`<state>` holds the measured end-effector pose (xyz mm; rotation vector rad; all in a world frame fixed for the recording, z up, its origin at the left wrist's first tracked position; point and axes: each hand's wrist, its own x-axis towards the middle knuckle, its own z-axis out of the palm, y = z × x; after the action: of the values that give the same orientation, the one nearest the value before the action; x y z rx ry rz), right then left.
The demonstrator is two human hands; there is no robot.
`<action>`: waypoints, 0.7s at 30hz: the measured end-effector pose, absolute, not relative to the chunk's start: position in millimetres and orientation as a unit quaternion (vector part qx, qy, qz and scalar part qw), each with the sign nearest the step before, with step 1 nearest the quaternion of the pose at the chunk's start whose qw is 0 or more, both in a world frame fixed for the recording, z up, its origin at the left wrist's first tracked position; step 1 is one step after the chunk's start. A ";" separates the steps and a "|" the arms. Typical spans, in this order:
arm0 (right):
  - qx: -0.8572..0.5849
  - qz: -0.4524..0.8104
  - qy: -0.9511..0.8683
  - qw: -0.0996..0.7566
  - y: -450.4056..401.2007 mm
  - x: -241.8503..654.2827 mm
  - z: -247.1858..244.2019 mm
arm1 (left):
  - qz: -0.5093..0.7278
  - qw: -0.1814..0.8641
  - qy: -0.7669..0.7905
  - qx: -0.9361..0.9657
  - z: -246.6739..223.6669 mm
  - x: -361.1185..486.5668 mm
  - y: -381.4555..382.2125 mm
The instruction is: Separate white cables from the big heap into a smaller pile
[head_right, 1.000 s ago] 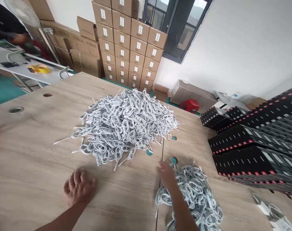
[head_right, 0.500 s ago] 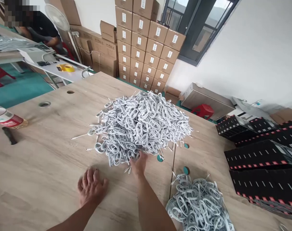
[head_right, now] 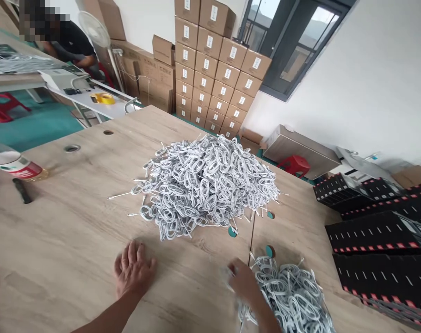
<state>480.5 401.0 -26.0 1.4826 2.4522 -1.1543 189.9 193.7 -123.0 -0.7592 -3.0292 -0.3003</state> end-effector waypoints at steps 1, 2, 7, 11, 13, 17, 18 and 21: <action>0.485 -0.336 0.805 0.068 407.0 515.9 -20.6 | -0.095 -0.001 -0.966 -0.240 -123.3 190.4 193.5; 0.502 -0.288 0.811 0.088 413.4 541.7 -16.3 | -0.094 -0.004 -0.967 -0.238 -123.8 190.7 193.5; 0.427 -0.190 0.884 0.015 430.2 473.1 -26.9 | -0.091 -0.008 -0.967 -0.238 -127.9 190.6 191.9; 0.321 -0.096 0.940 -0.067 426.0 322.1 -52.7 | -0.090 0.004 -0.965 -0.246 -129.1 191.2 189.7; 0.297 -0.068 0.951 -0.062 426.0 284.7 -62.0 | -0.089 0.013 -0.966 -0.244 -128.9 192.0 189.2; 0.274 -0.115 0.948 -0.117 432.4 285.0 -67.4 | -0.095 0.015 -0.964 -0.248 -128.0 194.1 189.2; 0.276 -0.148 0.939 -0.142 433.3 292.1 -64.4 | -0.098 0.012 -0.964 -0.247 -127.8 194.4 189.2; 0.307 -0.276 0.891 -0.190 429.3 322.9 -46.1 | -0.108 0.003 -0.965 -0.240 -127.4 195.1 189.5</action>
<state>322.9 429.3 -46.1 1.1034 3.1972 -0.9915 195.1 189.5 -127.4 -0.7540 -3.0245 -0.3385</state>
